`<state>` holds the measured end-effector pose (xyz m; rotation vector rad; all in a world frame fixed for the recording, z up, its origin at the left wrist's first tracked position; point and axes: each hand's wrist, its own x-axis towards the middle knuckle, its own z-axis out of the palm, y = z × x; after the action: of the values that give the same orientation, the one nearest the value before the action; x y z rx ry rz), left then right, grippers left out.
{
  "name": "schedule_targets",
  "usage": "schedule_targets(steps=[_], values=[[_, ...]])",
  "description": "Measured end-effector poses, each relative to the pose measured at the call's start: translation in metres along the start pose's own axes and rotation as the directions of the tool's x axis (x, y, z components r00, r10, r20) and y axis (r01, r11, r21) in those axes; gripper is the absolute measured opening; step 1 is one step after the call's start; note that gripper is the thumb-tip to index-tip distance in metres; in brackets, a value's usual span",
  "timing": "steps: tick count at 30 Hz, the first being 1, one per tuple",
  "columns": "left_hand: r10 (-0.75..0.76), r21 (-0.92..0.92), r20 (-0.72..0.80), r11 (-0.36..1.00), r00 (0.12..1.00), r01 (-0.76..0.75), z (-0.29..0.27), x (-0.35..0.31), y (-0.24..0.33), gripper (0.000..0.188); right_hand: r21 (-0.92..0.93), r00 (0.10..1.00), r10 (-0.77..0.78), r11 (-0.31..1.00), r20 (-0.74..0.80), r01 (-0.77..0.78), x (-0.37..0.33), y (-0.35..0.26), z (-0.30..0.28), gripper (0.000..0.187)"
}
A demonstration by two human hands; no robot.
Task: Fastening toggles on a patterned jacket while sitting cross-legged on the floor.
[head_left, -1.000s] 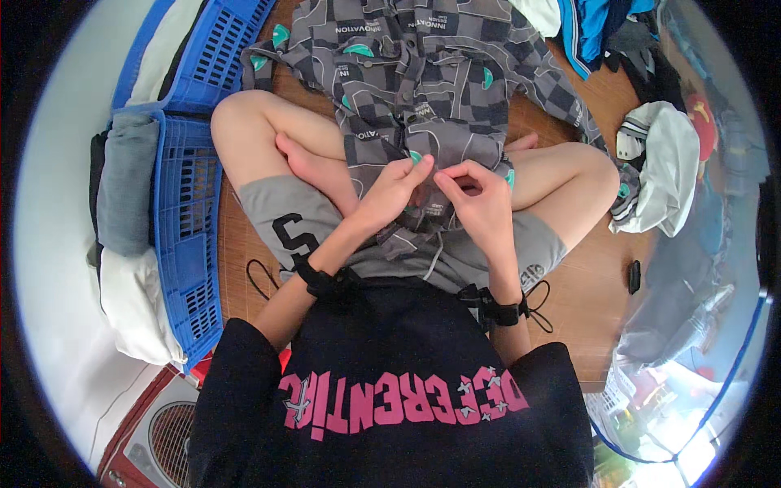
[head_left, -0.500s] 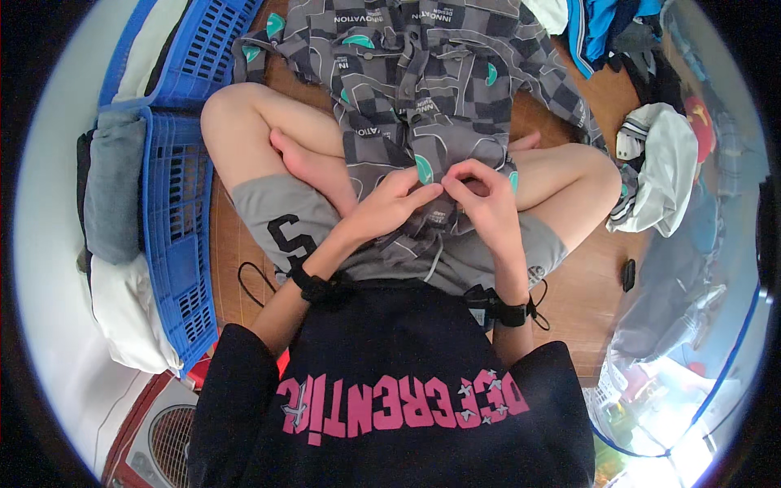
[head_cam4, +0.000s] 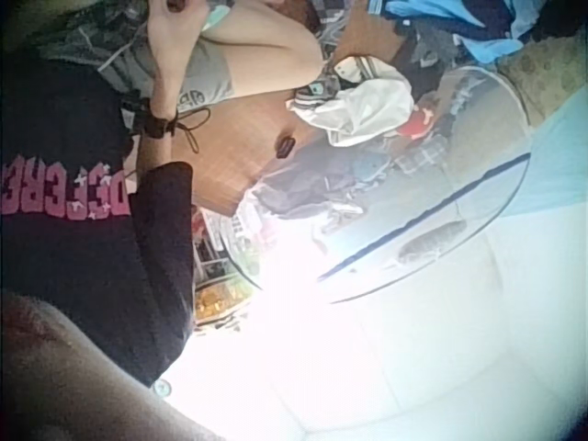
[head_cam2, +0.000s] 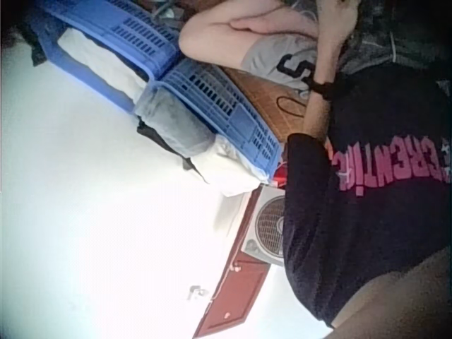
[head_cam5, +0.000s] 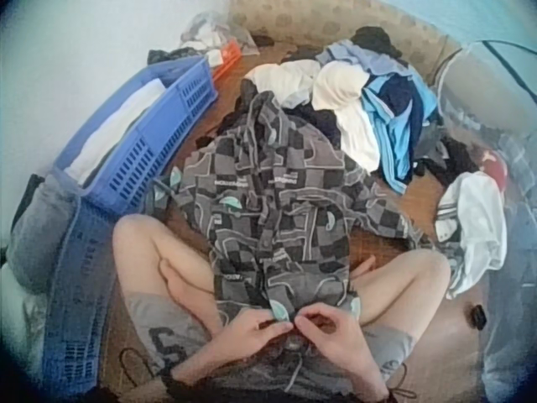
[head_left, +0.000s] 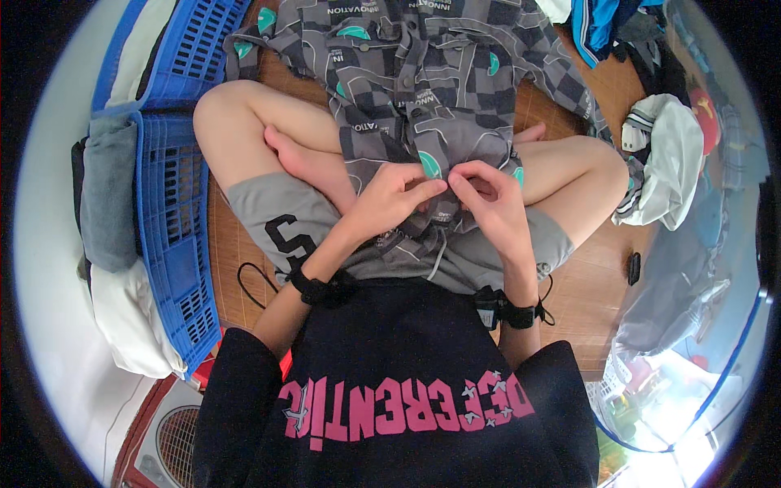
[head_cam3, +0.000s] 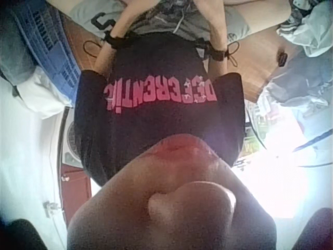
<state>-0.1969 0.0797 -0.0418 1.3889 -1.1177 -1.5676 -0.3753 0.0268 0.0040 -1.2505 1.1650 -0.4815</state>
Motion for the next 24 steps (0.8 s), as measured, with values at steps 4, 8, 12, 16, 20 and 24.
schedule_targets(steps=[4, 8, 12, 16, 20, 24], values=[[0.070, 0.004, 0.044, 0.998, 0.997, -0.070, -0.001, 0.000, -0.001, 0.023, -0.100, 1.000, 0.015, 0.995, 0.020, -0.013, 0.004, -0.008, 0.000, 0.018], [0.039, -0.001, 0.109, 0.999, 0.993, -0.039, -0.001, -0.007, 0.005, 0.022, -0.114, 0.997, -0.057, 0.992, 0.050, 0.063, 0.004, -0.001, -0.002, 0.018], [0.018, 0.026, 0.115, 0.999, 0.993, -0.021, -0.002, -0.009, 0.000, 0.022, -0.082, 0.990, -0.142, 0.986, 0.010, 0.143, 0.003, 0.008, 0.007, 0.016], [0.054, -0.051, 0.080, 0.997, 0.995, -0.050, -0.002, -0.013, 0.000, 0.026, -0.110, 0.993, -0.117, 0.987, -0.025, 0.114, 0.002, 0.009, 0.015, 0.014], [0.072, -0.019, 0.044, 0.997, 0.996, -0.071, -0.001, -0.016, 0.000, 0.033, -0.165, 0.984, -0.162, 0.975, -0.070, 0.148, -0.001, 0.006, 0.018, 0.012], [0.025, -0.097, -0.035, 0.995, 0.999, -0.028, 0.003, -0.017, -0.011, 0.036, -0.167, 0.980, -0.168, 0.975, -0.105, 0.149, -0.003, 0.002, 0.026, 0.011]])
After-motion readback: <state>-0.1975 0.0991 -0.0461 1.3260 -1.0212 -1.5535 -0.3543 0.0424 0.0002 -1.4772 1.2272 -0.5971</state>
